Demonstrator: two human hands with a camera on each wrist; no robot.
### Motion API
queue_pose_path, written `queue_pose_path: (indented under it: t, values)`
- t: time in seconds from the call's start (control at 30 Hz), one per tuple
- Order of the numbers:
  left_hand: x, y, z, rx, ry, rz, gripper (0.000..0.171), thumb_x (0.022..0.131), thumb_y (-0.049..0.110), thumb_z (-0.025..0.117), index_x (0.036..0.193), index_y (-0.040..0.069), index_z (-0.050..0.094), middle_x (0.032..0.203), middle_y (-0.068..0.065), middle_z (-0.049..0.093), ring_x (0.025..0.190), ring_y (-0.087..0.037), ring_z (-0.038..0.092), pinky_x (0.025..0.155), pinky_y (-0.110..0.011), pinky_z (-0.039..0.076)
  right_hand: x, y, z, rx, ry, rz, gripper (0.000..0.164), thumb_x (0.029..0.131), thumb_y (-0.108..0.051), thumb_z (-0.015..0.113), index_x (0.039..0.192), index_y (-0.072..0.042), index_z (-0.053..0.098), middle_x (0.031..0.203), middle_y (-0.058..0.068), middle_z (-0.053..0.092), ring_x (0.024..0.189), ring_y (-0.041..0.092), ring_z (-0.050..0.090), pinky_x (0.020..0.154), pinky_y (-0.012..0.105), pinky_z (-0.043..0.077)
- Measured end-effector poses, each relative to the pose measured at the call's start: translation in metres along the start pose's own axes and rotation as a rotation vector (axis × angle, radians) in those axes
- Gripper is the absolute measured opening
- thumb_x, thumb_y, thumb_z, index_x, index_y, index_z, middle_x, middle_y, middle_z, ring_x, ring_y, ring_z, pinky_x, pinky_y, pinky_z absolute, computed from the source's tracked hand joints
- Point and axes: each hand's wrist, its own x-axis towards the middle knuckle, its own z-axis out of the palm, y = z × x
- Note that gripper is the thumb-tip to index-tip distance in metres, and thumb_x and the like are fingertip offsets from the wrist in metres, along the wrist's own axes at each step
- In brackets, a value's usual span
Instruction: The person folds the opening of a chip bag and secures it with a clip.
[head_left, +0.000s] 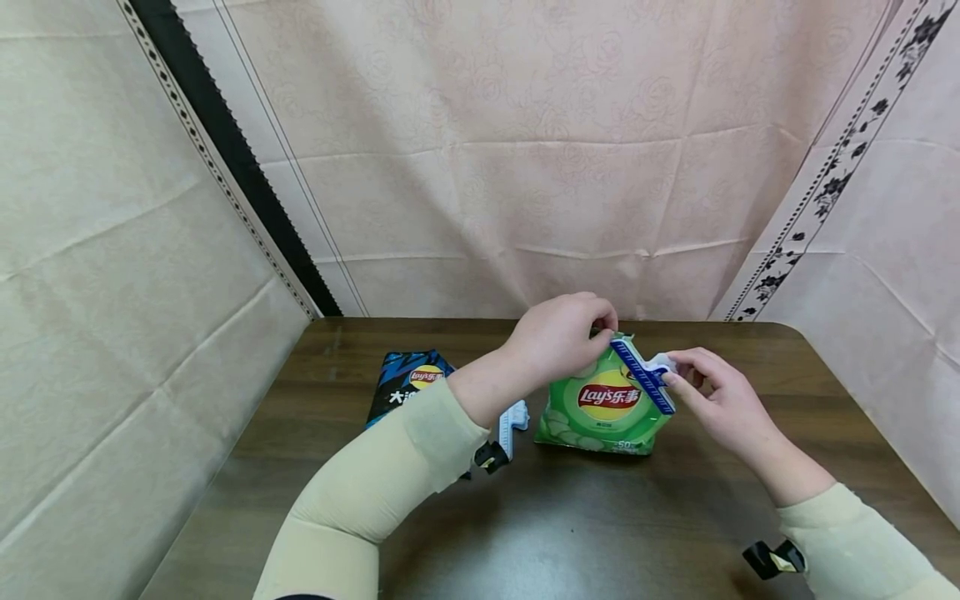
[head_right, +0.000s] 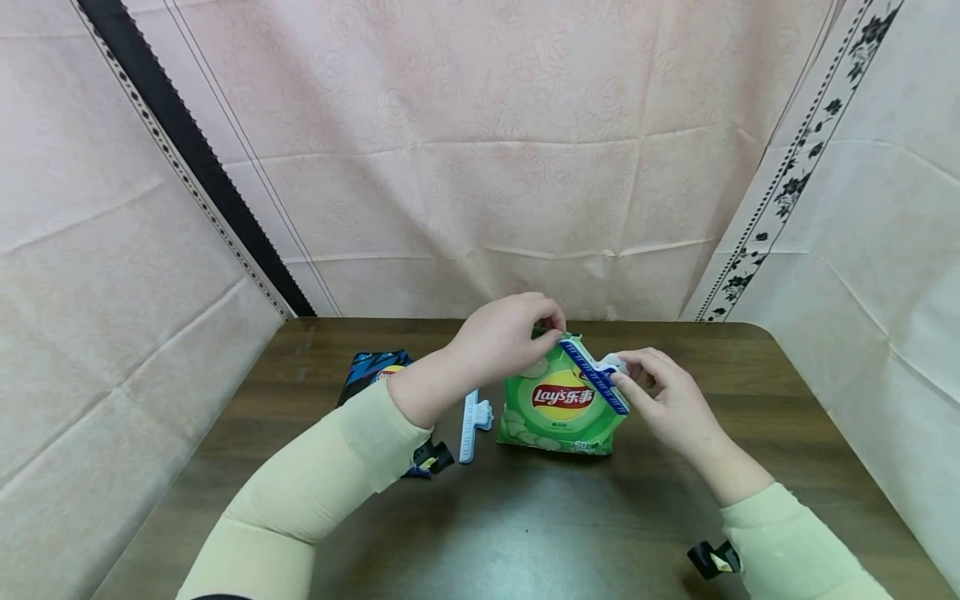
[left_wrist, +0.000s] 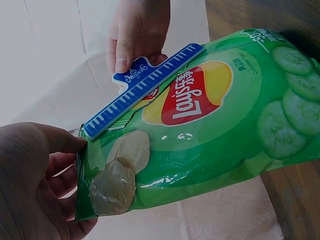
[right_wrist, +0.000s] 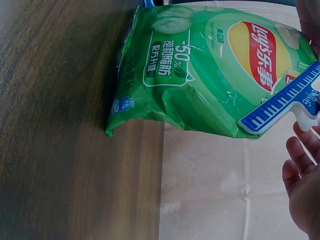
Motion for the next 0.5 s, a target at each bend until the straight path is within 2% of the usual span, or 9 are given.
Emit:
queue_pose_path:
  t: [0.3,0.5]
  values:
    - [0.0,0.001,0.0,0.02,-0.005,-0.01,0.011,0.1,0.033,0.059,0.102,0.026,0.068,0.097,0.012,0.06,0.087,-0.005,0.055,0.078,-0.023,0.049,-0.005,-0.001,-0.001,0.03,-0.028,0.066,0.028,0.098,-0.019,0.064,0.125,-0.008,0.061,0.095,0.003,0.056,0.083,0.009,0.048,0.065,0.021,0.041]
    - [0.0,0.001,-0.001,0.021,-0.001,-0.009,0.011,0.1,0.033,0.06,0.105,0.026,0.068,0.098,0.012,0.06,0.087,-0.005,0.055,0.078,-0.023,0.049,-0.016,0.009,-0.001,0.045,-0.074,0.126,0.033,0.1,-0.02,0.062,0.128,-0.004,0.058,0.101,0.007,0.058,0.086,0.008,0.05,0.07,0.017,0.043]
